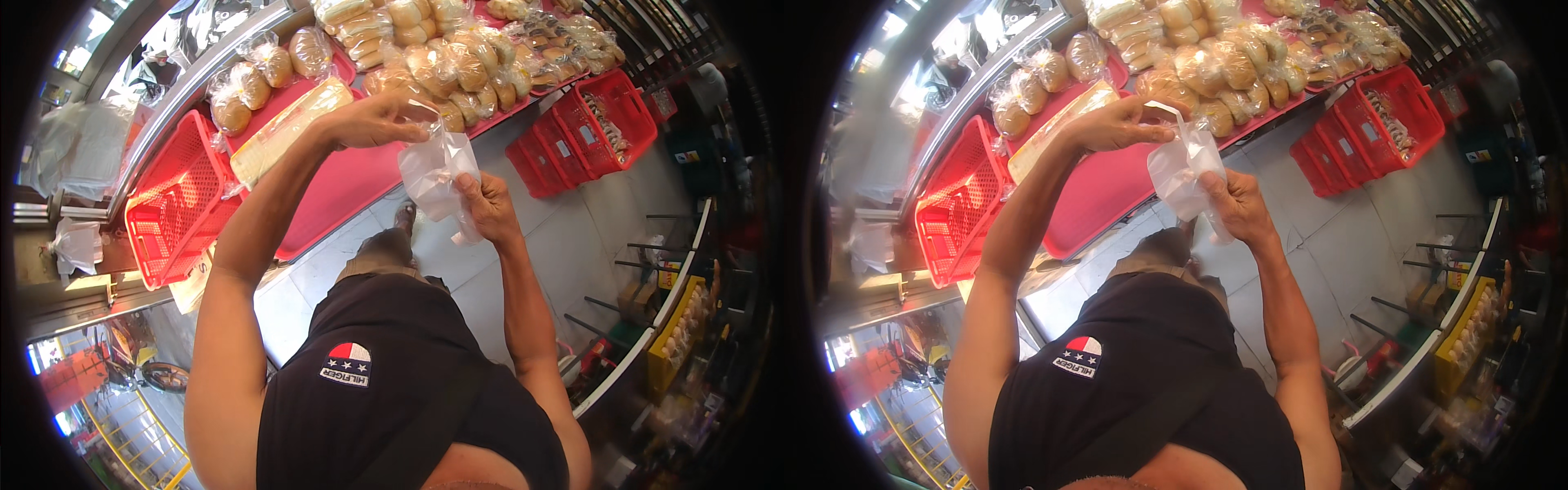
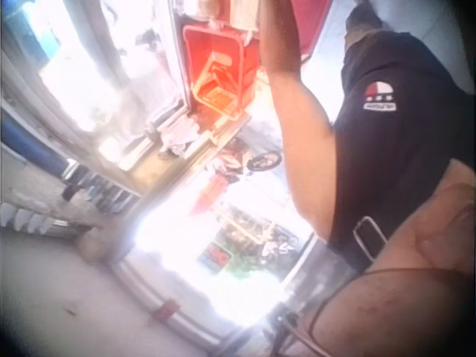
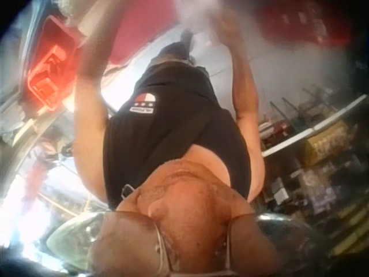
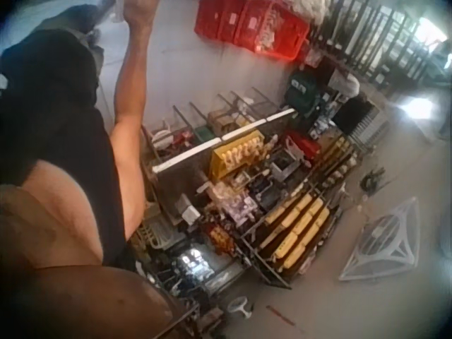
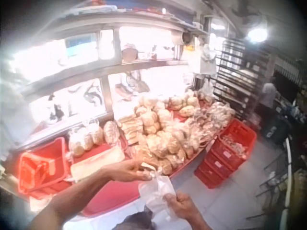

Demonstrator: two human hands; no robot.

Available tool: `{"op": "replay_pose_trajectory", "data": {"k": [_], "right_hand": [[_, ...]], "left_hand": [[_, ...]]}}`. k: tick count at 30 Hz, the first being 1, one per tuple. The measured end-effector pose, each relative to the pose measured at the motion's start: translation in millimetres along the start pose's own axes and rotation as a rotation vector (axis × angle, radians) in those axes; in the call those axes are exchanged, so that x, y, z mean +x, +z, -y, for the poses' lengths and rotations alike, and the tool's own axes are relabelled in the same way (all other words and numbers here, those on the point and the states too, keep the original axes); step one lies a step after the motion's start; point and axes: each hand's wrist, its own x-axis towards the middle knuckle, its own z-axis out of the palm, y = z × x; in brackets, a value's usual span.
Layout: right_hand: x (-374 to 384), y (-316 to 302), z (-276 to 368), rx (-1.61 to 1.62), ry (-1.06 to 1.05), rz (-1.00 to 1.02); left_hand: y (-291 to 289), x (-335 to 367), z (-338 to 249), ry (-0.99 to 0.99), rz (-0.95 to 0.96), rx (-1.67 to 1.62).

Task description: The person picks up individually wrapped bread rolls from a yellow crate and a display counter, places them into a white plastic bag, and hands the bag to a customer. The person then retrieves money from a pouch and continues handling bread rolls.

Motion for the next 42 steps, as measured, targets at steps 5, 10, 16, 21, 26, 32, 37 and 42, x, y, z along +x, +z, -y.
{"op": "replay_pose_trajectory", "data": {"k": [5, 10, 16, 21, 26, 32, 37, 42], "right_hand": [[16.4, -52.5, -23.3, -0.094, 0.147, 0.014], [69.2, -65.1, -18.8, -0.303, -0.125, -0.258], [148.9, -108.6, -2.6, -0.083, -0.024, -0.347], [210.0, -155.6, -1.2, -0.106, 0.019, -0.172], [272.8, -166.1, 17.5, -0.117, -0.108, -0.119], [283.8, -205.8, 68.1, -0.416, -0.190, -0.036], [292.2, -236.3, 35.5, -0.131, -0.176, 0.119], [304.3, -266.2, 31.4, -0.012, -0.111, 0.173]], "left_hand": [[33.7, 63.1, 25.7, 0.023, 0.097, 0.028], [46.2, 114.2, 39.8, 0.082, -0.144, 0.066], [5.6, 166.8, 30.9, 0.026, -0.217, -0.125], [-18.7, 190.7, 44.3, 0.105, -0.278, -0.205], [-32.6, 202.5, 30.3, -0.119, -0.467, -0.266], [2.5, 236.1, 23.3, -0.030, -0.787, -0.808], [38.7, 285.2, 0.5, 0.037, -0.792, -1.053], [54.5, 309.5, 6.1, 0.078, -0.883, -1.109]]}}
